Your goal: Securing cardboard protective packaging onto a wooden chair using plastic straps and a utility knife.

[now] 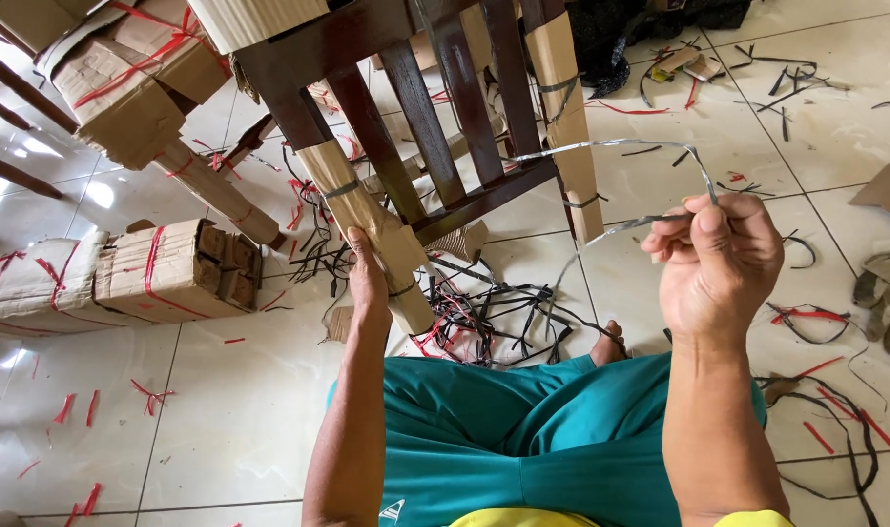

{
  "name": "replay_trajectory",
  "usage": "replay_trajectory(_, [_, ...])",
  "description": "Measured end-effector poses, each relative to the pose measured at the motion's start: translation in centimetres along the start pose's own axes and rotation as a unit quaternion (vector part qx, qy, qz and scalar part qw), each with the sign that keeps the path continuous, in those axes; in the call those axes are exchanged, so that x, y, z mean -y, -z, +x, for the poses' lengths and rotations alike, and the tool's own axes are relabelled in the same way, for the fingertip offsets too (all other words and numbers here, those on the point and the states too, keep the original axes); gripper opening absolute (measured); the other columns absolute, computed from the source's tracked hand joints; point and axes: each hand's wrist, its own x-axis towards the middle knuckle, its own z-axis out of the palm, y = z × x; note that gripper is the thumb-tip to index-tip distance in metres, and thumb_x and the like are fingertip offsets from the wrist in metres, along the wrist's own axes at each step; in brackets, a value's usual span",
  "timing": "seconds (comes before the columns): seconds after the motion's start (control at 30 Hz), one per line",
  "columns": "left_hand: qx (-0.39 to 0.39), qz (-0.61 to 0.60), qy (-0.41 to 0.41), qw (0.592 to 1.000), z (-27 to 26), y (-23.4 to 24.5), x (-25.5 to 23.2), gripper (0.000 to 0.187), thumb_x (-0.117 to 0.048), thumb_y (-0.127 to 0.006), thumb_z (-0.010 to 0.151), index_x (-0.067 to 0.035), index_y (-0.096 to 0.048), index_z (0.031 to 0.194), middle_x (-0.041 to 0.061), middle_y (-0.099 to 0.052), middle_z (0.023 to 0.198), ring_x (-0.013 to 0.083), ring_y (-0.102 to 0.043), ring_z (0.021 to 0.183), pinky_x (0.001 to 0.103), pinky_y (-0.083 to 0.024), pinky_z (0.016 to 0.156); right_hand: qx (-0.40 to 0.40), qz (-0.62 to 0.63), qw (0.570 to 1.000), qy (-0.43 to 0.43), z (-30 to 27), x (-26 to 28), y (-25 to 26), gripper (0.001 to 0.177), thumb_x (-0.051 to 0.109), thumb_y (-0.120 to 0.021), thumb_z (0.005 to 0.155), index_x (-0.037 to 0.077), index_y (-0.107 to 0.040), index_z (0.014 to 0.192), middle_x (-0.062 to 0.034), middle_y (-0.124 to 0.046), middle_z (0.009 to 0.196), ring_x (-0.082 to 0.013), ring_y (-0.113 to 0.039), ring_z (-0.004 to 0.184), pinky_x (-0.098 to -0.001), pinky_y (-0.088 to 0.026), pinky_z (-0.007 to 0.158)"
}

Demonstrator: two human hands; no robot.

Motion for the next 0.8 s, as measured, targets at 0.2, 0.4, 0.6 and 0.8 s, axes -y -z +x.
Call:
replay_trajectory(0.2, [0.004,0.006,-0.007,1.000,-0.2,0.0,0.2,0.116,-0.087,-0.024,0.072,0.004,-0.063,0.131,0.023,-0.065,0.122,0.0301,-0.065,0.107,0.040,-0.051,0.090,-0.032,0.036,0.999,0.004,2.0,0.1,-2.0,0.019,0.018,-0.076,0.101,0.010,-0.064,0.114,-0.0066,-0.072,0.091,-0.0164,-0.068,0.067,-0.0210,-0.050,0.058])
replay_trajectory(0.4, [0.000,0.008,-0.005,1.000,-0.3,-0.1,0.1,0.122,-0.090,-0.025,0.068,0.005,-0.060,0.136,0.027,-0.062,0.132,0.0357,-0.063,0.119,0.044,-0.050,0.098,0.014,0.006,0.998,0.057,4.6,-0.2,-5.3,0.019,0.017,-0.075,0.104,0.012,-0.063,0.118,-0.0083,-0.075,0.103,-0.0171,-0.073,0.080,-0.0214,-0.054,0.062])
replay_trajectory(0.6, [-0.002,0.001,-0.008,1.000,0.1,0.0,0.4,0.115,-0.089,-0.026,0.071,0.006,-0.066,0.123,0.016,-0.061,0.094,0.0239,-0.059,0.086,0.036,-0.047,0.078,0.088,-0.062,0.986,0.124,5.2,-2.0,-8.9,0.010,0.011,-0.065,0.110,0.008,-0.059,0.117,-0.0106,-0.074,0.103,-0.0195,-0.075,0.085,-0.0233,-0.058,0.067])
replay_trajectory(0.8, [0.007,-0.015,-0.009,1.000,-0.1,0.1,0.5,0.116,-0.089,-0.028,0.069,0.006,-0.065,0.125,0.016,-0.060,0.095,0.0221,-0.055,0.084,0.036,-0.046,0.078,0.100,-0.086,0.986,0.103,5.9,-4.7,-10.5,0.012,0.012,-0.064,0.108,0.004,-0.057,0.113,-0.0135,-0.075,0.104,-0.0191,-0.075,0.083,-0.0225,-0.055,0.066])
